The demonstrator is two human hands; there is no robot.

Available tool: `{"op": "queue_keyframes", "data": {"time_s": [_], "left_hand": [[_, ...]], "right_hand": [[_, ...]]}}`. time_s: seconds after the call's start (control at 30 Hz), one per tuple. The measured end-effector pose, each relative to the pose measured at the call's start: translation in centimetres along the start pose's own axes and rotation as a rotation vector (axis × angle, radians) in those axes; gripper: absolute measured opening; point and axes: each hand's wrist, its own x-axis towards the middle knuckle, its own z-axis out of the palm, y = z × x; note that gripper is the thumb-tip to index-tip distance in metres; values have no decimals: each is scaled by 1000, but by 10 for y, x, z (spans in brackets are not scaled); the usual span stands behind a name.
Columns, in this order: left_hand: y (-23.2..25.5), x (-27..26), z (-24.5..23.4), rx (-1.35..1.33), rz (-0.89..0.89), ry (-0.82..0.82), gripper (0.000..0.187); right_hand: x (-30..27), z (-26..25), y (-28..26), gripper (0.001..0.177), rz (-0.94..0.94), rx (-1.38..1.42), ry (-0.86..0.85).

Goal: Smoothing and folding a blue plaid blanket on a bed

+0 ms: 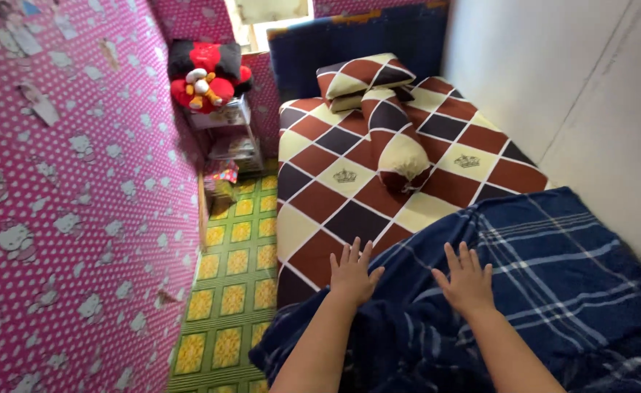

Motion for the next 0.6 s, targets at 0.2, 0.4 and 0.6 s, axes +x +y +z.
{"op": "queue_keyframes", "data": {"time_s": [0.2,0.4,0.6], "left_hand": [[-39,-30,10,45,-23,-11,76],[-97,-51,-6,97,68,17,75],[-160,-74,-61,155,258,70,75]], "right_hand": [[-43,-23,-24,77,43,56,-80],[-69,-53,-73,77,97,41,24],[-90,-101,-167,77,182,-28,64]]}}
